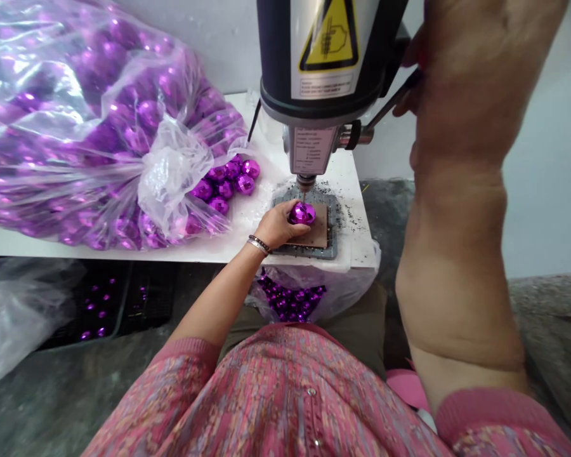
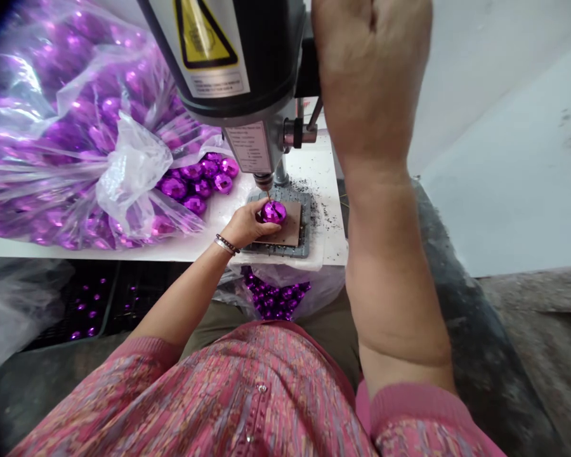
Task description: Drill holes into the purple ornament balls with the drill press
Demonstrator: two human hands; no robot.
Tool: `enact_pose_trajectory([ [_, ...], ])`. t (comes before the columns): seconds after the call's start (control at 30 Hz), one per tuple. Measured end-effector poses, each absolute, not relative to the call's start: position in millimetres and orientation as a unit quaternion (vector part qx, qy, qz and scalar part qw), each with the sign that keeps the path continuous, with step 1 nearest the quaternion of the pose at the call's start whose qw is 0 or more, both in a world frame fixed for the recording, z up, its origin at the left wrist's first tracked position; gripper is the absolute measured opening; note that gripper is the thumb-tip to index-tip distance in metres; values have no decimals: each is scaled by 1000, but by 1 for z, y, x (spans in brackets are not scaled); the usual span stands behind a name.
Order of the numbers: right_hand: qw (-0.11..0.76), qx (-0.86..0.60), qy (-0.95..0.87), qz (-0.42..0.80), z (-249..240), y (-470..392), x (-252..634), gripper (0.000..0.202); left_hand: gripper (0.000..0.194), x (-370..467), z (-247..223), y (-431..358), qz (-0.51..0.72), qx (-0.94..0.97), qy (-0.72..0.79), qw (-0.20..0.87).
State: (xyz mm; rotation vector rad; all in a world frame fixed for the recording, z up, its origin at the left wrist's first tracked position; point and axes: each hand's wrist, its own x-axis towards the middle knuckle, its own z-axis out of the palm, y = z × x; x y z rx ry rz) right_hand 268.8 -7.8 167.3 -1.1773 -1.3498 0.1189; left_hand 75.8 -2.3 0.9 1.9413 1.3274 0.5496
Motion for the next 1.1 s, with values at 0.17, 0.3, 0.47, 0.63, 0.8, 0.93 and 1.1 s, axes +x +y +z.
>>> enact_pose_trajectory([
  [0.17, 609, -510, -608, -1, 139, -55, 253, 22, 52, 75, -8, 0, 237, 745, 506, 365],
  [0.3, 596, -518, -612, -45, 112, -69, 254, 16, 56, 74, -9, 1, 253, 740, 504, 367],
  [0.47, 622, -485, -608, -91, 90, -67, 254, 9, 56, 75, -8, -1, 247, 739, 509, 367],
  [0.63, 640, -461, -598, -139, 77, -63, 252, 20, 55, 75, -5, -4, 229, 747, 506, 364],
  [0.8, 669, -436, -582, -157, 52, -58, 250, 24, 49, 74, -8, -4, 237, 755, 497, 355],
  [0.93, 689, -431, -567, -132, 36, -55, 248, 23, 49, 74, -12, -3, 243, 750, 495, 364],
  [1.1, 723, -448, -518, -87, 82, -40, 247, 24, 52, 74, -13, -3, 232, 748, 493, 379],
])
